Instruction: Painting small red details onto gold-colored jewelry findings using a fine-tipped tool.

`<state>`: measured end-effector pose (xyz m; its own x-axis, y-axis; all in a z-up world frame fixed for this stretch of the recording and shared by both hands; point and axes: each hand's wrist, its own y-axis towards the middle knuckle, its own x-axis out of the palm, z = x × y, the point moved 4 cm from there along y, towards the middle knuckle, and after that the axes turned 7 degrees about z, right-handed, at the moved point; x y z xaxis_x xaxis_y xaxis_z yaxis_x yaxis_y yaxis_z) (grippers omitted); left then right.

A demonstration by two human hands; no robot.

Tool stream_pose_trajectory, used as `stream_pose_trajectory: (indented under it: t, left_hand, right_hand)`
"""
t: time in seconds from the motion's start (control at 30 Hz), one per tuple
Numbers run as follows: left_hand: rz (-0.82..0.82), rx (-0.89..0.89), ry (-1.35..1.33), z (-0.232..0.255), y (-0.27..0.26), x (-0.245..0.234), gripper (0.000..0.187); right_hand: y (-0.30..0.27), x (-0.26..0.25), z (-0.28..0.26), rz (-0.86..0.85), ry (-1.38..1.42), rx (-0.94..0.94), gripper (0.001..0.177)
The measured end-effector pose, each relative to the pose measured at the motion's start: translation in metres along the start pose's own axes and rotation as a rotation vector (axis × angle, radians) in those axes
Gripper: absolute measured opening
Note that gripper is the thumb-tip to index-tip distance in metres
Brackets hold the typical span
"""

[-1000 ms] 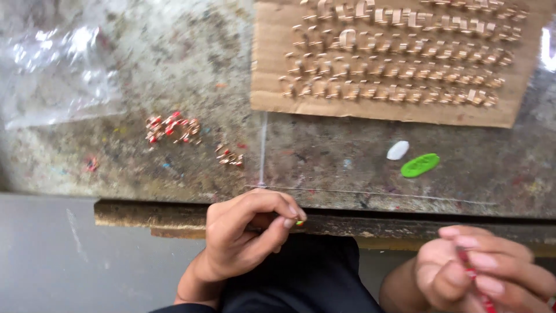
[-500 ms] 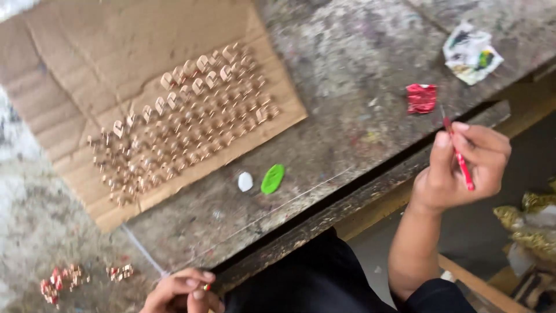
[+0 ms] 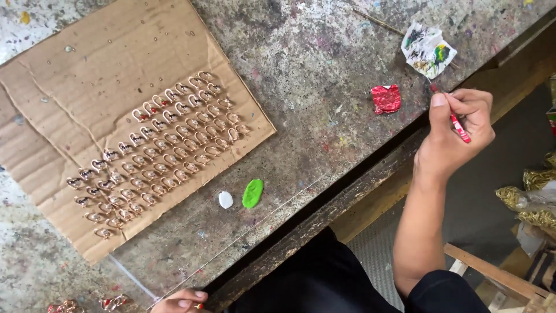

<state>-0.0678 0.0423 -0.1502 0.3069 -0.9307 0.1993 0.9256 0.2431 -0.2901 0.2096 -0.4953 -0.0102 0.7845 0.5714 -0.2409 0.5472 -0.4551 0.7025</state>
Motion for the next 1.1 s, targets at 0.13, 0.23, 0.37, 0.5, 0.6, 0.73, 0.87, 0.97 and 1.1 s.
stream_pose_trajectory:
  t: [0.13,0.23,0.37,0.5,0.6,0.73,0.87,0.97,1.1]
  left_hand:
    - [-0.060,0.062,0.074,-0.008,0.001,-0.005,0.009]
    - [-0.137,0.074,0.127,-0.004,0.010,-0.008,0.010]
    - [-0.028,0.013,-0.051,0.013,0.006,0.037,0.008]
    - [0.480,0.374,0.220,0.068,0.013,0.111,0.012]
    - [0.484,0.275,0.286,0.125,0.020,0.137,0.008]
    - [0.278,0.229,0.312,0.159,0.029,0.138,0.007]
    - [0.280,0.428,0.325,0.167,0.034,0.137,0.006]
    - [0.278,0.363,0.311,0.168,0.034,0.134,0.005]
    - [0.243,0.344,0.287,0.166,0.035,0.131,0.007]
  right_hand:
    - [0.000,-0.007,0.017,0.028,0.015,0.086,0.035]
    - [0.000,-0.010,0.019,0.017,0.008,0.139,0.037]
    - [-0.001,-0.007,0.010,0.008,0.068,0.147,0.035]
    - [-0.013,0.000,-0.025,0.020,0.289,0.239,0.018]
    - [-0.031,0.013,-0.067,-0.081,0.343,0.218,0.022]
    - [-0.061,0.037,-0.130,-0.393,0.335,0.164,0.016]
    - [-0.070,0.079,-0.199,-0.642,0.394,0.007,0.004]
    - [-0.073,0.103,-0.237,-0.749,0.432,-0.248,0.002]
    - [-0.075,0.118,-0.257,-0.766,0.301,-0.314,0.006]
